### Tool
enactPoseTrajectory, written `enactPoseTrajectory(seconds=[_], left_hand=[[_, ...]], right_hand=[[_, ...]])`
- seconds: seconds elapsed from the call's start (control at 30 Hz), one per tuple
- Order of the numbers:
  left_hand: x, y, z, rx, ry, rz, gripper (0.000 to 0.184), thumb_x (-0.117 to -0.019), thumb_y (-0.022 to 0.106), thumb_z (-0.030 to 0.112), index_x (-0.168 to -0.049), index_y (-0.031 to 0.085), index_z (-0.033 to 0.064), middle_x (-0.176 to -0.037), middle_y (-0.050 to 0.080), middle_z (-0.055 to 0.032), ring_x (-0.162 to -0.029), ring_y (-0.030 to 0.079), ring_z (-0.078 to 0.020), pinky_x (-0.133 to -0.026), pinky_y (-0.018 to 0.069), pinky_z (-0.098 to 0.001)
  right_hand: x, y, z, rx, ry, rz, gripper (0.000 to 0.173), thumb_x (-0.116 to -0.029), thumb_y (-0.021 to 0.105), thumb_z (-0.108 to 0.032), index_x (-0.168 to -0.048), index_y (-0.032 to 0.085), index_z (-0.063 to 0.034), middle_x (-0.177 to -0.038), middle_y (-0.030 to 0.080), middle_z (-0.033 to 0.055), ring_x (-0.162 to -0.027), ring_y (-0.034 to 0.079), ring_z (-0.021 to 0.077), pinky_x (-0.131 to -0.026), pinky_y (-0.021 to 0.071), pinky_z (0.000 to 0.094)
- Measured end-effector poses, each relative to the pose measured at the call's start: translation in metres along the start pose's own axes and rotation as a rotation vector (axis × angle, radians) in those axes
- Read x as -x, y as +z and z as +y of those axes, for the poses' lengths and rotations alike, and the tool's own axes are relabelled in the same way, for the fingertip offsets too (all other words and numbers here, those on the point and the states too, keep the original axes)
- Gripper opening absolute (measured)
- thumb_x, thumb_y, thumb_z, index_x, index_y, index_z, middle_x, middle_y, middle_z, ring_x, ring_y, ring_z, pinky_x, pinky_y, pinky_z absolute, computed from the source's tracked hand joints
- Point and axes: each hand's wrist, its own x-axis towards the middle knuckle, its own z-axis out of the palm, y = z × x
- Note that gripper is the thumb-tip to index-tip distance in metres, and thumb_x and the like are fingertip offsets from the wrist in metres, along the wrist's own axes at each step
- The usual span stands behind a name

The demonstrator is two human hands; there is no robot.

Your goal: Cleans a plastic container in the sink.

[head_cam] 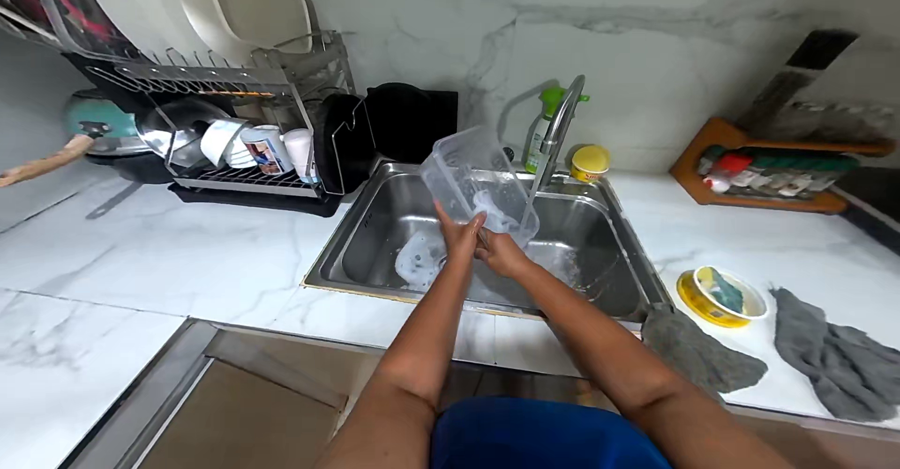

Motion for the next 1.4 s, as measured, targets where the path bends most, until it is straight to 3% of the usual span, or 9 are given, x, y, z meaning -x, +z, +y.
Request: enactPoseTrajectory(seconds=[0.17, 0.47, 0.57, 0.63, 0.83, 0.97, 1.07, 1.2, 1.4], left_hand=[[-0.010, -0.025, 0.039, -0.047, -0.077, -0.100, 0.102, -0.0861, 0.080, 0.038, -0.165, 0.018, 0.0245, -0.148, 0.051, -0.0241, -0.130, 0.055, -0.0391, -0.101, 0.0500, -0.0582], [0.027, -0.032, 0.010, -0.040, -0.014, 0.076, 0.121, -0.0825, 0.086, 0.034, -0.166, 0.000, 0.0150, -0.166, 0.013, -0.0309, -0.152, 0.024, -0.0431, -0.120, 0.0322, -0.0569], [0.031, -0.025, 0.016, 0.139, -0.164, 0.113, 0.121, -0.0847, 0.083, 0.015, -0.165, -0.006, 0.0233, -0.135, 0.051, -0.0338, -0.109, 0.062, -0.0374, -0.088, 0.0553, -0.0515], [0.022, -0.031, 0.024, 0.148, -0.189, 0.088, 0.110, -0.0879, 0.079, 0.014, -0.166, 0.003, 0.0250, -0.111, 0.062, -0.0266, -0.082, 0.066, -0.0297, -0.070, 0.0567, -0.0461], [-0.007, -0.071, 0.064, 0.004, -0.246, -0.014, 0.082, -0.0889, 0.074, 0.028, -0.158, 0.035, 0.0091, -0.144, 0.055, -0.0208, -0.128, 0.056, -0.0343, -0.099, 0.0513, -0.0537], [-0.019, -0.079, 0.070, -0.064, -0.256, -0.070, 0.102, -0.0898, 0.074, 0.052, -0.166, 0.013, 0.0225, -0.163, 0.035, -0.0162, -0.146, 0.039, -0.0356, -0.111, 0.0414, -0.0607], [-0.004, -0.055, 0.044, -0.022, -0.127, 0.072, 0.113, -0.0860, 0.073, 0.062, -0.166, 0.001, 0.0292, -0.164, 0.030, -0.0194, -0.141, 0.043, -0.0402, -0.102, 0.0456, -0.0633], [0.020, -0.003, -0.004, 0.033, -0.212, 0.034, 0.126, -0.0808, 0.089, 0.029, -0.166, -0.004, 0.0230, -0.147, 0.041, -0.0366, -0.125, 0.054, -0.0458, -0.098, 0.0516, -0.0574], [0.005, -0.029, 0.033, -0.069, -0.278, -0.068, 0.096, -0.0881, 0.077, 0.024, -0.165, 0.020, 0.0164, -0.145, 0.052, -0.0261, -0.128, 0.055, -0.0390, -0.100, 0.0496, -0.0558]], right_hand=[[0.010, -0.014, 0.071, 0.318, -0.150, -0.136, 0.036, -0.1010, 0.054, -0.007, -0.135, 0.066, -0.0060, -0.130, 0.068, 0.0219, -0.125, 0.063, 0.0394, -0.111, 0.0446, 0.0577], [0.017, -0.007, -0.013, 0.243, 0.012, -0.059, 0.045, -0.1013, 0.055, -0.008, -0.146, 0.051, -0.0010, -0.118, 0.069, 0.0261, -0.113, 0.067, 0.0436, -0.101, 0.0489, 0.0609], [0.014, 0.007, -0.039, 0.137, 0.011, -0.057, 0.047, -0.0997, 0.057, -0.010, -0.145, 0.050, -0.0009, -0.117, 0.069, 0.0239, -0.111, 0.068, 0.0390, -0.100, 0.0508, 0.0563], [0.011, 0.009, -0.027, 0.112, -0.095, -0.090, 0.044, -0.1018, 0.058, -0.019, -0.141, 0.052, 0.0009, -0.113, 0.070, 0.0235, -0.107, 0.069, 0.0378, -0.098, 0.0519, 0.0556], [0.011, -0.014, 0.091, 0.336, -0.124, -0.183, 0.030, -0.1038, 0.055, -0.019, -0.123, 0.068, 0.0001, -0.111, 0.071, 0.0271, -0.110, 0.067, 0.0463, -0.100, 0.0485, 0.0653], [0.023, -0.029, 0.088, 0.351, 0.010, -0.110, 0.031, -0.1047, 0.055, -0.020, -0.124, 0.066, 0.0012, -0.112, 0.071, 0.0274, -0.111, 0.067, 0.0466, -0.100, 0.0481, 0.0646], [0.019, -0.023, 0.041, 0.216, 0.093, -0.027, 0.036, -0.1030, 0.057, -0.017, -0.134, 0.061, 0.0018, -0.116, 0.071, 0.0258, -0.112, 0.067, 0.0440, -0.101, 0.0484, 0.0634], [0.014, 0.008, -0.008, 0.028, 0.094, 0.011, 0.040, -0.1017, 0.056, -0.013, -0.138, 0.054, 0.0028, -0.115, 0.071, 0.0218, -0.108, 0.069, 0.0355, -0.100, 0.0525, 0.0543], [0.028, -0.007, 0.075, 0.282, -0.203, -0.219, 0.034, -0.1019, 0.057, -0.016, -0.131, 0.066, -0.0014, -0.119, 0.071, 0.0249, -0.115, 0.066, 0.0430, -0.106, 0.0466, 0.0609]])
